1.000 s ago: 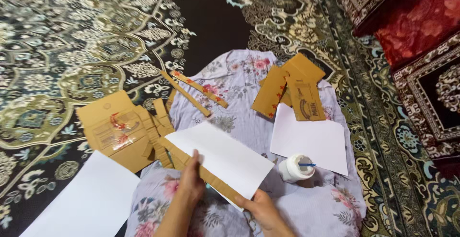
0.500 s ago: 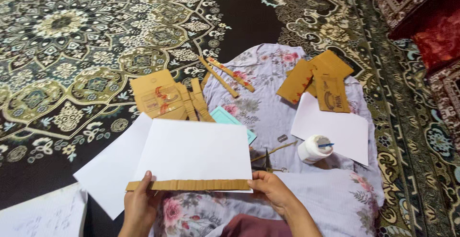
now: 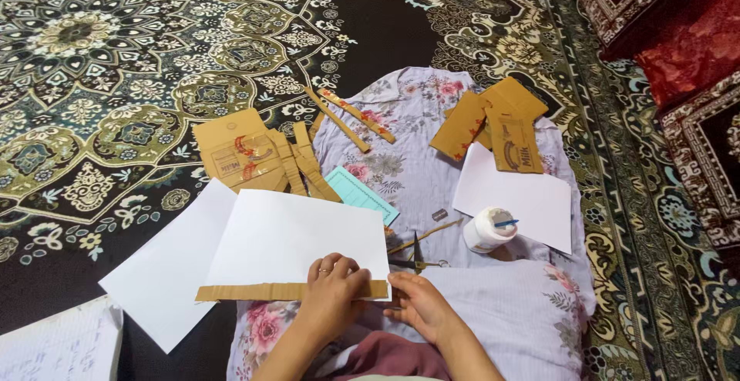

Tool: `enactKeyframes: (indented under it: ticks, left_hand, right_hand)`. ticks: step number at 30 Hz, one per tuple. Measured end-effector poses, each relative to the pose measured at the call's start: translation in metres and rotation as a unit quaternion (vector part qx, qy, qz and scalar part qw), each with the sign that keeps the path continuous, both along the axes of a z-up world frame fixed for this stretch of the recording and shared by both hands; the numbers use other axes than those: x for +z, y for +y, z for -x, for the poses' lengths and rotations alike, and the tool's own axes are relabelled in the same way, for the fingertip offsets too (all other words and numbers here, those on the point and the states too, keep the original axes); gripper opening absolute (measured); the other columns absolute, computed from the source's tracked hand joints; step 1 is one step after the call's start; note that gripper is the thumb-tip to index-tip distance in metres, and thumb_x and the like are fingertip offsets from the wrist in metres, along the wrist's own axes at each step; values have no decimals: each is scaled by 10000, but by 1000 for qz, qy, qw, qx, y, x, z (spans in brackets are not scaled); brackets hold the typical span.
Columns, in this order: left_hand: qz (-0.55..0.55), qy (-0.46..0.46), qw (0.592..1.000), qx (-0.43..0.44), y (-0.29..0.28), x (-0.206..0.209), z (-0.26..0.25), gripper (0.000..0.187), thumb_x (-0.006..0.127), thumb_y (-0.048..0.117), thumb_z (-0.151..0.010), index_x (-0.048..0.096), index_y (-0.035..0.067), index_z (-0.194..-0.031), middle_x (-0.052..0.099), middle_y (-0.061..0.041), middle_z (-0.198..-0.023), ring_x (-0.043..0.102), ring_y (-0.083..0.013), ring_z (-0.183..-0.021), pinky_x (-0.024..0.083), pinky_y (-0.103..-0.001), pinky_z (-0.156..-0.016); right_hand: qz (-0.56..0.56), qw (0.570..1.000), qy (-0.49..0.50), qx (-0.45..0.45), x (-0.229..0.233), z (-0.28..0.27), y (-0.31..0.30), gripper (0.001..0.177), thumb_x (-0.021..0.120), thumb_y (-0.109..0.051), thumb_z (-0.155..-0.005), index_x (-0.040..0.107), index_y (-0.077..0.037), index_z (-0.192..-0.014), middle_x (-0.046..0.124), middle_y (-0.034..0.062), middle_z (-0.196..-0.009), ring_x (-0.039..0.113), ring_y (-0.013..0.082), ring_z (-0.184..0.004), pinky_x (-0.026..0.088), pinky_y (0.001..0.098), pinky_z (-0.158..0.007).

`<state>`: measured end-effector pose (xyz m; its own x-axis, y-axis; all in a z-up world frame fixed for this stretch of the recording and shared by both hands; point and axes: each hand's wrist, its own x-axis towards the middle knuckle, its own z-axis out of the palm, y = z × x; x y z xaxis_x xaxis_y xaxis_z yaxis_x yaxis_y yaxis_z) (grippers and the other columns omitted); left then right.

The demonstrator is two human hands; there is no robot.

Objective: The person applies glue to white paper sheets and attaches narrow cardboard strips to them. They repeat this process for multiple sheets, pressing the strips down to secure them.

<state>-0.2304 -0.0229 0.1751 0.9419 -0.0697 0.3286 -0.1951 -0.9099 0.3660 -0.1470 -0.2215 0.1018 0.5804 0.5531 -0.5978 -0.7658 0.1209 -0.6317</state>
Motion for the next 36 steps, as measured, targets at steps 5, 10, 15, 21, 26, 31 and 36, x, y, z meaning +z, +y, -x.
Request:
enactKeyframes:
  ticks: [5,10,15,21,26,31,36]
  left_hand:
    - [37,-14,998,-40,0,-8,3,417,831,216,-598,728,164,-999,662,-34,-1023,551,-325,-1127,385,-517,-971]
    - [17,-54,996,-62,-3,-17,4,354,826,219,-646,720,146,-975,658,-38,-1016,559,-313,-1130,401,-495,-982]
    - [3,-42,996,-82,-2,-21,2,297,811,223,-685,724,121,-950,650,-49,-989,564,-308,-1091,415,-479,-962]
    - [-2,-38,994,-102,-1,-23,2,242,792,221,-700,730,127,-914,646,-49,-955,570,-300,-1060,420,-472,-948]
    - [5,-53,994,-98,-2,-22,3,253,779,202,-706,742,132,-947,647,-41,-955,575,-291,-1058,428,-452,-948]
    - [5,-54,993,-101,-4,-20,5,257,783,197,-713,746,127,-957,645,-41,-954,575,-288,-1061,426,-451,-947]
    - [6,-49,994,-100,-6,-17,5,255,787,196,-707,743,119,-946,637,-47,-938,574,-292,-1054,428,-453,-939]
  right_hand:
    - [6,1000,9,-16,-1,5,4,147,644,-239,-952,665,-104,-1007,701,42,-921,670,170,-788,571,355,-674]
    - [4,1000,3,-20,-8,4,3,127,624,-198,-950,662,-84,-989,696,52,-904,667,175,-783,564,358,-683]
    - [10,999,-18,-27,-20,5,5,144,613,-189,-950,673,-60,-974,706,66,-868,660,178,-760,559,350,-680]
    - [18,998,-37,-37,-29,6,6,141,617,-182,-957,683,-58,-965,672,54,-816,647,169,-727,567,357,-673]
    - [16,999,-25,-36,-25,6,5,134,608,-180,-955,676,-65,-961,684,58,-830,661,178,-741,571,363,-682]
    - [8,999,-20,-32,-16,6,4,170,607,-186,-954,681,-35,-983,703,79,-877,677,183,-778,575,361,-712]
    - [-1,1000,-19,-21,-11,7,4,202,608,-196,-964,689,-18,-1018,716,92,-925,686,188,-829,593,374,-783]
